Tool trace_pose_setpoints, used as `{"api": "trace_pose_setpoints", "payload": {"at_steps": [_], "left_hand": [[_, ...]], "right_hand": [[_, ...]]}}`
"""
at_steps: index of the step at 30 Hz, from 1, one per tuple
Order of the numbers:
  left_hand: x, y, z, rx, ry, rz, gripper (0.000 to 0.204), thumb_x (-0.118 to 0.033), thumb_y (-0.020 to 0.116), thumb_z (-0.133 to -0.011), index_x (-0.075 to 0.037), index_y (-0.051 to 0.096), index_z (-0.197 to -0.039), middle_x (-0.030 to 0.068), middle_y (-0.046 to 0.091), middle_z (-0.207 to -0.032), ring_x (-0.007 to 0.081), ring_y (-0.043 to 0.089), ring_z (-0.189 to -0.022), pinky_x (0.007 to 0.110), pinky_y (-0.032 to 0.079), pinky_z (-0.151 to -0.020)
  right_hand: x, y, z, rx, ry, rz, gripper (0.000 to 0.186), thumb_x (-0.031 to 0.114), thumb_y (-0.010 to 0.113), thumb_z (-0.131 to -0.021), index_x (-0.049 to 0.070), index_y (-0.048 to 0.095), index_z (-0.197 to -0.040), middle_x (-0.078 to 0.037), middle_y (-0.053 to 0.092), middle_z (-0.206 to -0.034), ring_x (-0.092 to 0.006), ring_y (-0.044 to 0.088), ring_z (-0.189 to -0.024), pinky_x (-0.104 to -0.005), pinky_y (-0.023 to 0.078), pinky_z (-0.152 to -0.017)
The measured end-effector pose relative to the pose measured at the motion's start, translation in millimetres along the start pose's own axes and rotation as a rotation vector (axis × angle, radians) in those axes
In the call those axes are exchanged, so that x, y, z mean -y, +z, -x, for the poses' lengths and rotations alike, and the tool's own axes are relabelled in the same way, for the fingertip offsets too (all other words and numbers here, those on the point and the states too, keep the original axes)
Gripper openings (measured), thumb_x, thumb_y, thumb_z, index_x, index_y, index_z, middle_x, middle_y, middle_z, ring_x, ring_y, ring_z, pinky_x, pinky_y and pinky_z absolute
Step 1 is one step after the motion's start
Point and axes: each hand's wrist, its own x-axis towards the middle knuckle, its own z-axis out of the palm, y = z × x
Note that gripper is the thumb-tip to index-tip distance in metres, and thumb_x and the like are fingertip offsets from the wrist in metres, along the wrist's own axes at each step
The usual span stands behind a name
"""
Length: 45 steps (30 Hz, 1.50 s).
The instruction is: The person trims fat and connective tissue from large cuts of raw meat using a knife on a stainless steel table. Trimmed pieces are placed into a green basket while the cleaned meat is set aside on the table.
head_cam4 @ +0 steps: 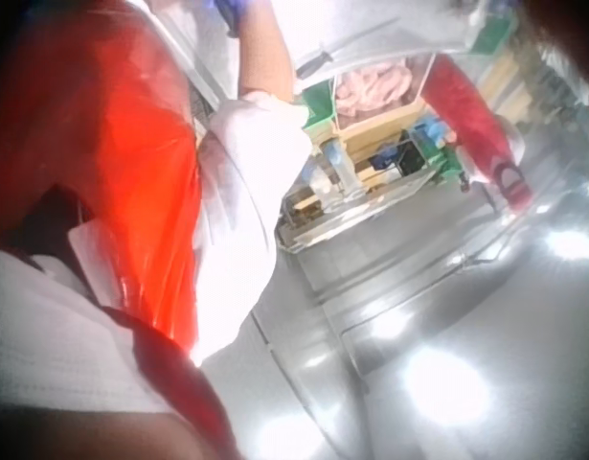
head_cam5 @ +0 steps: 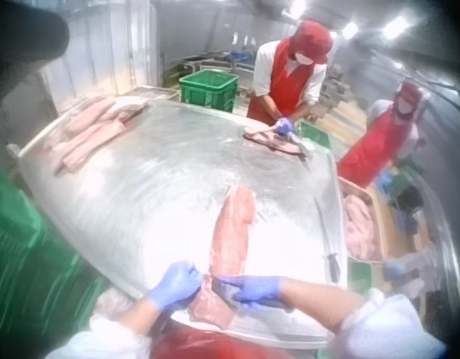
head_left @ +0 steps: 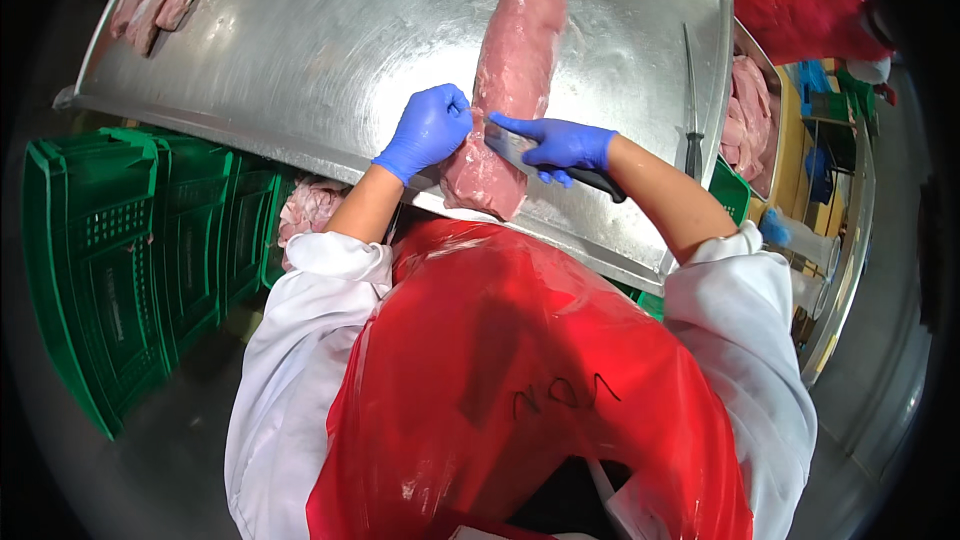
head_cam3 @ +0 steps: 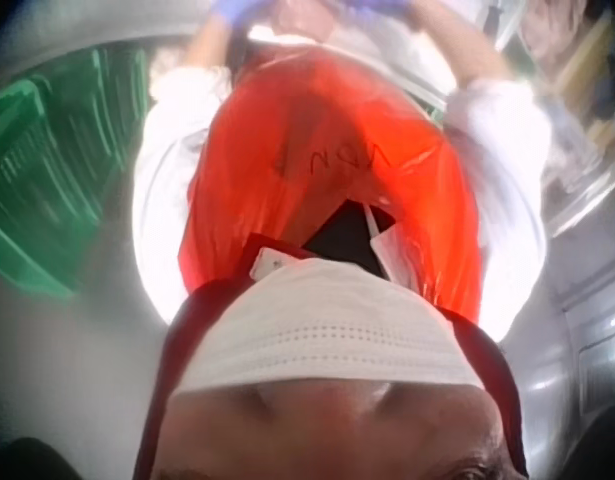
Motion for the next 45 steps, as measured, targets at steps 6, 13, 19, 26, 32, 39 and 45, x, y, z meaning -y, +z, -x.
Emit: {"api": "trace_pose_setpoints", "payload": {"at_steps": [6,13,19,26,32,39,45], "left_hand": [[11,-21,20,-0.108,-0.071,0.282,0.008,-0.006,0.067,-0.081,0.0,0.066,-0.085,0.0022,0.062,-0.07,0.0073,0.057,-0.065,0.026,0.048,-0.059],[-2,-36,53,-0.182,-0.089,0.439,0.006,-0.004,0.07,-0.086,0.0,0.065,-0.088,0.0008,0.063,-0.083,0.0062,0.056,-0.074,0.023,0.047,-0.067],[27,-81,123,-0.337,-0.26,0.489,0.004,0.0,0.067,-0.088,-0.002,0.065,-0.09,0.0011,0.063,-0.085,0.0073,0.058,-0.08,0.023,0.048,-0.074],[-21,-65,97,-0.269,-0.136,0.452,0.005,-0.001,0.068,-0.088,-0.003,0.063,-0.087,-0.0018,0.059,-0.084,0.0066,0.052,-0.078,0.024,0.043,-0.071],[8,-115,199,-0.416,-0.365,0.594,0.009,-0.004,0.066,-0.086,-0.006,0.058,-0.083,-0.0022,0.05,-0.079,0.007,0.047,-0.075,0.023,0.04,-0.069],[133,-191,315,-0.33,-0.612,0.311,0.016,-0.015,0.07,-0.088,-0.006,0.058,-0.085,-0.0001,0.056,-0.077,0.0095,0.051,-0.069,0.027,0.043,-0.066],[151,-203,223,-0.201,-0.601,-0.46,0.025,-0.015,0.073,-0.084,0.001,0.056,-0.092,0.0122,0.057,-0.073,0.0211,0.054,-0.064,0.036,0.047,-0.063]], "right_hand": [[-13,-5,51,0.167,0.019,0.113,0.08,0.006,0.045,-0.092,0.032,0.012,-0.16,-0.005,0.058,-0.071,-0.0113,0.055,-0.055,-0.0277,0.053,-0.053],[5,10,46,0.196,-0.02,0.215,0.078,0.009,0.047,-0.094,0.025,0.01,-0.16,-0.004,0.055,-0.071,-0.012,0.056,-0.06,-0.028,0.052,-0.056],[-5,-21,119,0.194,-0.034,0.1,0.08,0.005,0.048,-0.091,0.026,0.014,-0.16,-0.005,0.056,-0.076,-0.0107,0.058,-0.058,-0.0256,0.053,-0.05],[10,27,-35,0.142,-0.121,0.099,0.08,0.005,0.047,-0.093,0.022,0.009,-0.161,-0.004,0.058,-0.077,-0.0115,0.058,-0.058,-0.0271,0.051,-0.05],[13,-9,90,0.366,-0.116,0.023,0.077,0.005,0.044,-0.093,0.027,0.013,-0.16,-0.01,0.061,-0.087,-0.0126,0.06,-0.06,-0.028,0.055,-0.052],[50,-144,-16,-0.64,-0.28,-0.138,0.076,0.003,0.049,-0.091,0.015,0.017,-0.159,-0.01,0.059,-0.071,-0.0141,0.057,-0.051,-0.0286,0.048,-0.044],[53,-210,-86,-0.81,-0.039,-0.11,0.057,0.001,0.048,-0.087,0.0,0.036,-0.142,-0.011,0.06,-0.072,-0.0187,0.058,-0.052,-0.0343,0.051,-0.047]]}}
